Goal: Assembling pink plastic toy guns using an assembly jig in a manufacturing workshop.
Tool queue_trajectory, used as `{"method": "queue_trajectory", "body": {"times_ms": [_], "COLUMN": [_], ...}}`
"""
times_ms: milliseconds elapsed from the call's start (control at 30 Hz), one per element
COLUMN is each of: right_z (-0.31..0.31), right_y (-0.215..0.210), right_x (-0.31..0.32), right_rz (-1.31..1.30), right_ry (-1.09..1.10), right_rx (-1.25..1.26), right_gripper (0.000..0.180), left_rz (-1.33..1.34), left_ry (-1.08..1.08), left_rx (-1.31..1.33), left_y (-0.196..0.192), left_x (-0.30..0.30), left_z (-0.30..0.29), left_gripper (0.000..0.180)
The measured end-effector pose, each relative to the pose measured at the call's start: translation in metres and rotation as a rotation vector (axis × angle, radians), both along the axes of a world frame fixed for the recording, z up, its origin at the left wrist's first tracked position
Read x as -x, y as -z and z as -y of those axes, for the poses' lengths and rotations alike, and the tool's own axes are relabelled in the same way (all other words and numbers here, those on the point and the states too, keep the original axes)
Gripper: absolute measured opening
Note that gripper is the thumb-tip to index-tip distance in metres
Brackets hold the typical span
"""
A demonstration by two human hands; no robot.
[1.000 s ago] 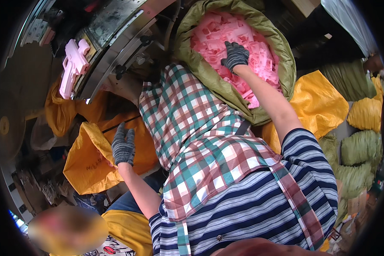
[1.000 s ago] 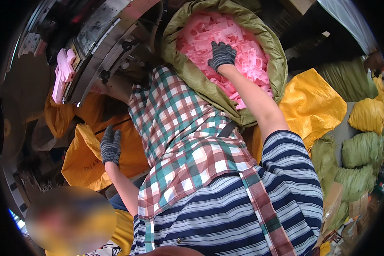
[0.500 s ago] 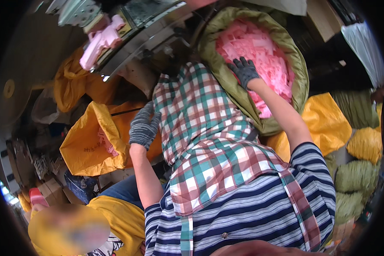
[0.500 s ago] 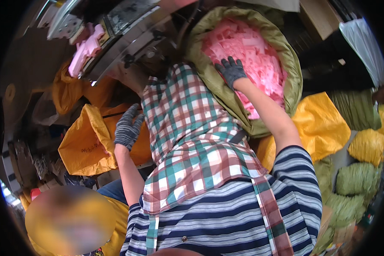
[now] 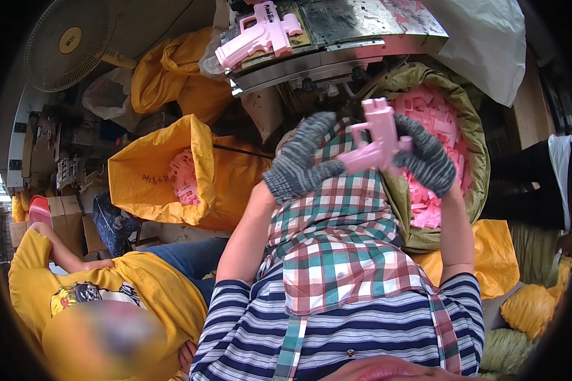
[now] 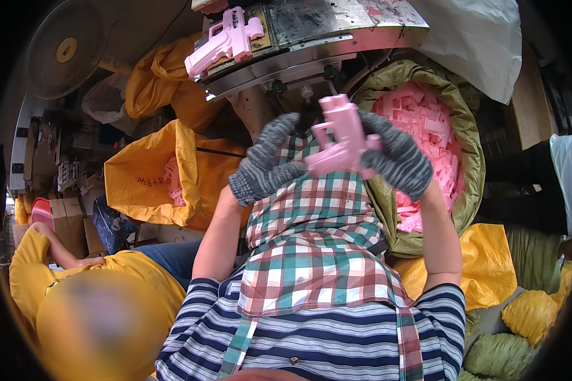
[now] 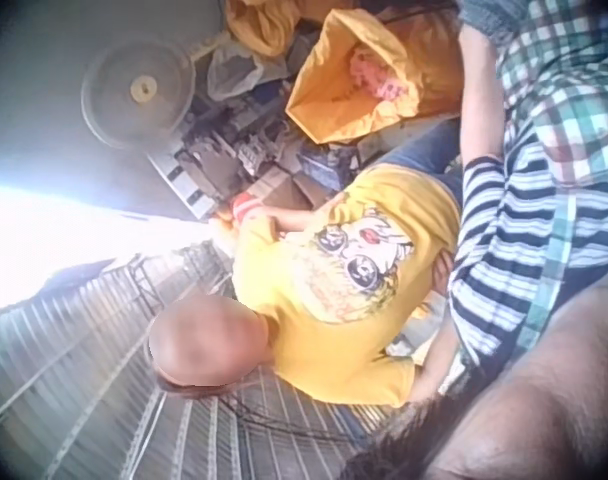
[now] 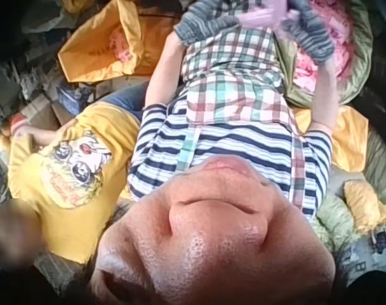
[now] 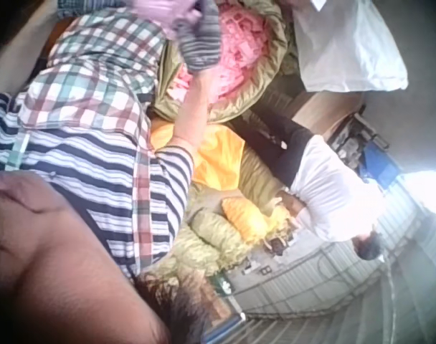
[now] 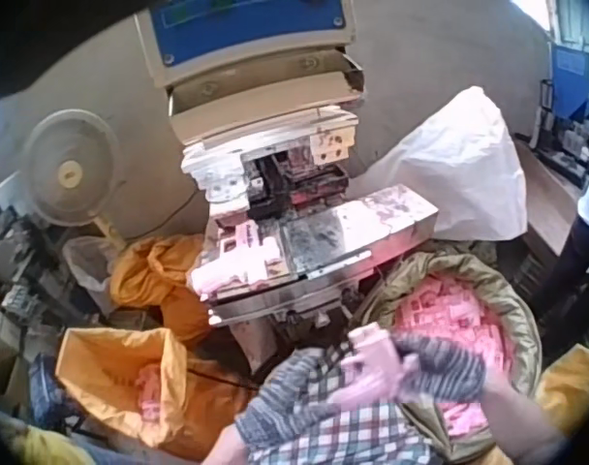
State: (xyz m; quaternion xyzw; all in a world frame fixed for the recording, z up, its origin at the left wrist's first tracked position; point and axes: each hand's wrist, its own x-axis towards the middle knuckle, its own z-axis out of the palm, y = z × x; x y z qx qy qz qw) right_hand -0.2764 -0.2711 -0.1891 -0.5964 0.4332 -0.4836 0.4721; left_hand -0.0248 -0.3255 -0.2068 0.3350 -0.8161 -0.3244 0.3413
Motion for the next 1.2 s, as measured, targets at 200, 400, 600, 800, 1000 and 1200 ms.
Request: {"method": "queue_trajectory", "body": {"times_ms": [200,400,600,800,1000,1200], "right_z": [0.022,0.050,0.084,0.129,0.214,0.178], "right_y": [-0.045,-0.062,-0.057,-0.061,-0.047,-0.066], "right_x": [-0.023,-0.030,-0.009,-0.030,-0.061,-0.044], "right_rz": [-0.360,-0.410,-0.288,-0.406,-0.594,-0.581], "right_ry": [-0.129,-0.072,0.123,0.046,-0.067,0.001], "right_rx": [0.260,0.574,0.384,0.614,0.723,0.793], "right_gripper": [0.049,0.044,0.046,0.049,0.034,0.038], "left_rz": [-0.156,-0.346,0.720,0.870,0.669,1.221], "left_ry": [0.154,-0.167,-0.468,-0.528,-0.997,-0.983], "left_rx": [-0.364,-0.149,0.232,0.743,0.464,-0.197], "left_y": [-0.012,-0.058,-0.118,-0.098,-0.043,-0.017], "left_x": [-0.015,-0.009,-0.026,-0.054,-0.172,-0.216], "left_z": [0.010,0.051,0.129,0.110,0.041,0.021], "left_gripper": [0.022,0.028,0.053,0.052,0.055,0.069]}}
